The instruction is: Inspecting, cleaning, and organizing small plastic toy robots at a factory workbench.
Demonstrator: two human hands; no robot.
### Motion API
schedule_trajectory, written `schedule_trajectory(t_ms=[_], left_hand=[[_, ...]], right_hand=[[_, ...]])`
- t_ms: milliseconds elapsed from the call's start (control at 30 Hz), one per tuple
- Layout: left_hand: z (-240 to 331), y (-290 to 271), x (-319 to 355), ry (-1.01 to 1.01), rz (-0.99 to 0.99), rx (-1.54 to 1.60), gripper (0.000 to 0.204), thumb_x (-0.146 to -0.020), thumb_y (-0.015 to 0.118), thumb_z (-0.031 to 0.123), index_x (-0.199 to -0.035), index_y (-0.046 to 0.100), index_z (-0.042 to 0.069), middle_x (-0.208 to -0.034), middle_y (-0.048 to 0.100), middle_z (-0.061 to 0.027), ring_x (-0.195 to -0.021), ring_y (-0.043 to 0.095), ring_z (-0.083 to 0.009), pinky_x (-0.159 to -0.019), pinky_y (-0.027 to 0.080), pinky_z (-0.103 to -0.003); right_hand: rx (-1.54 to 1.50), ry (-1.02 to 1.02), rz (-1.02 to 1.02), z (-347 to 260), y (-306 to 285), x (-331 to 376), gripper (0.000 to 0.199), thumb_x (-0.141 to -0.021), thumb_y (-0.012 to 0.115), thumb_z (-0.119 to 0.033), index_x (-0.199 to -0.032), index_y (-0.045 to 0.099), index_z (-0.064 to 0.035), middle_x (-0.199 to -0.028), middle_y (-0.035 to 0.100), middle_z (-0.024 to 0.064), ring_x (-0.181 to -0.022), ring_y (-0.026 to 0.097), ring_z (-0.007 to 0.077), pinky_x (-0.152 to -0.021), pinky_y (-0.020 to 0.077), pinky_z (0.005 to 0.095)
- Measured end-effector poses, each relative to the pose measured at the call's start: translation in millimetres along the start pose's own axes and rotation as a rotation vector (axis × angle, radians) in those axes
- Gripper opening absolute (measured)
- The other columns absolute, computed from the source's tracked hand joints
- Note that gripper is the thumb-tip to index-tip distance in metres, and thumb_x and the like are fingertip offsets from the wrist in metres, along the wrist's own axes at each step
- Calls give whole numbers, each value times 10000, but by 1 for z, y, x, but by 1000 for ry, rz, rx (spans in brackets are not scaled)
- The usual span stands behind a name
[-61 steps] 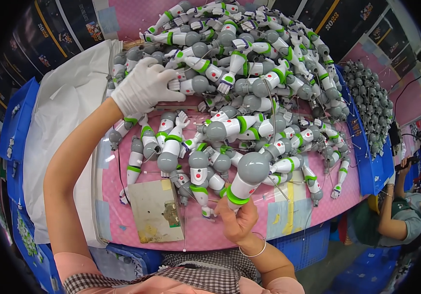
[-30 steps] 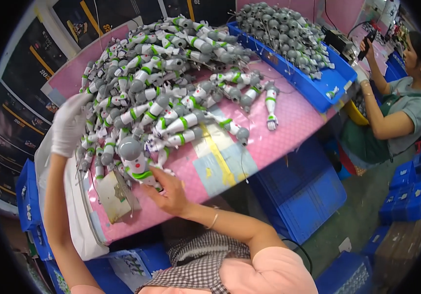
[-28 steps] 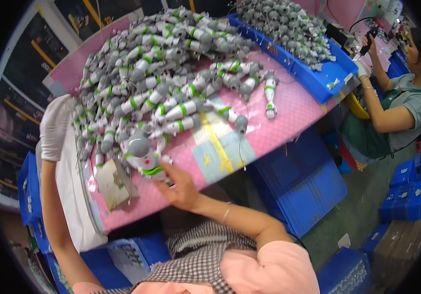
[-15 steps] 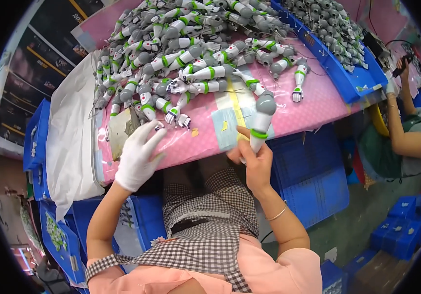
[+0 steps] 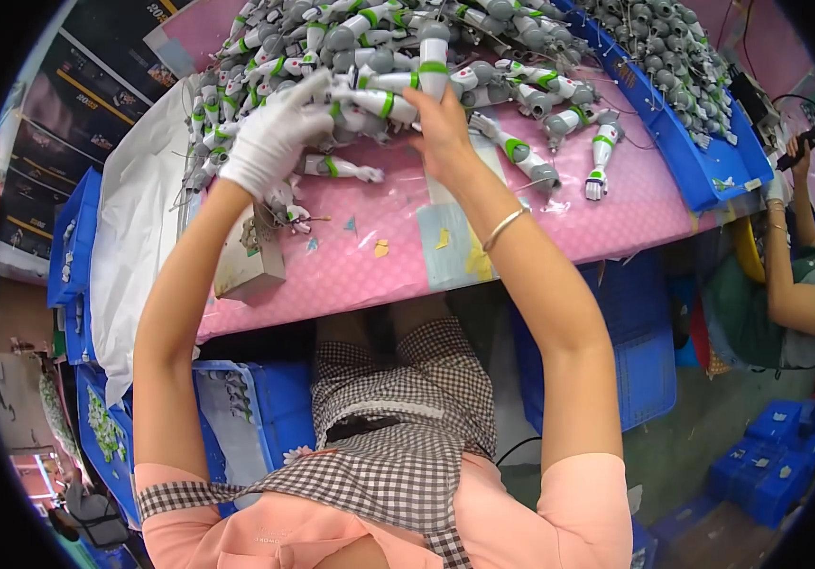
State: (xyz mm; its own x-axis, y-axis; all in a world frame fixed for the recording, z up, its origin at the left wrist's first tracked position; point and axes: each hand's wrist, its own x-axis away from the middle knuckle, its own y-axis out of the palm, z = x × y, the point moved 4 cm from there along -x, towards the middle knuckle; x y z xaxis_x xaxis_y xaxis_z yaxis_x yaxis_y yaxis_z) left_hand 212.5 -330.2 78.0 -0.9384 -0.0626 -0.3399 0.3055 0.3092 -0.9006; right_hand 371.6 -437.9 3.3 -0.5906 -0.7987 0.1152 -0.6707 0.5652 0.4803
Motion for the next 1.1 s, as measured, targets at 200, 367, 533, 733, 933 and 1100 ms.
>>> schedule_trajectory(t_ms=[200, 367, 533, 733, 933, 1100], left_hand=[[-89, 12, 16, -209, -34, -28, 224, -755, 542, 35, -876, 668, 177, -1329, 488, -48, -940, 623, -279, -752, 511, -383], [-103, 5, 24, -560, -24, 44, 124, -788, 546, 98, -851, 650, 121, -1033, 633, -95, -852, 622, -312, -722, 489, -397], [-45, -53, 18, -303, 720, 94, 47, -755, 550, 65, -775, 591, 76, -775, 580, -119, -723, 579, -310, -658, 473, -416], [53, 7, -38, 255, -45, 52, 121, -721, 601, 205, -794, 612, 109, -922, 589, -17, -976, 543, -217, -824, 442, -386], [6, 39, -52, 103, -203, -199, 249, -723, 602, 313, -846, 704, 122, -1010, 585, -20, -1062, 474, -290, -978, 280, -480], [-18, 15, -43, 169, -215, -66, 144, -690, 602, 266, -728, 685, 155, -992, 581, -22, -1135, 440, -310, -977, 317, -464]], right_hand=[[1, -7, -115, -19, 34, -52, 410, -913, 563, -261, -1260, 394, -124, -1231, 476, 96, -1083, 513, 267, -847, 428, 581], [39, 31, -118, -45, 59, -77, 384, -898, 591, -314, -1190, 474, -95, -1166, 527, 94, -990, 575, 297, -825, 465, 566], [27, 3, -313, -57, 90, -80, 451, -882, 616, -328, -1252, 472, -112, -1188, 522, 80, -1058, 550, 302, -906, 427, 598], [183, 195, -517, -64, 124, -95, 514, -875, 598, -426, -1283, 497, -130, -1382, 342, 126, -1168, 439, 407, -912, 387, 641], [515, 99, -456, -99, 85, -72, 491, -881, 595, -405, -1180, 549, -19, -1147, 568, 185, -952, 619, 288, -802, 537, 367], [281, -66, -94, -89, -16, -42, 416, -878, 613, -341, -1087, 577, 16, -994, 634, 118, -894, 635, 195, -761, 541, 318]])
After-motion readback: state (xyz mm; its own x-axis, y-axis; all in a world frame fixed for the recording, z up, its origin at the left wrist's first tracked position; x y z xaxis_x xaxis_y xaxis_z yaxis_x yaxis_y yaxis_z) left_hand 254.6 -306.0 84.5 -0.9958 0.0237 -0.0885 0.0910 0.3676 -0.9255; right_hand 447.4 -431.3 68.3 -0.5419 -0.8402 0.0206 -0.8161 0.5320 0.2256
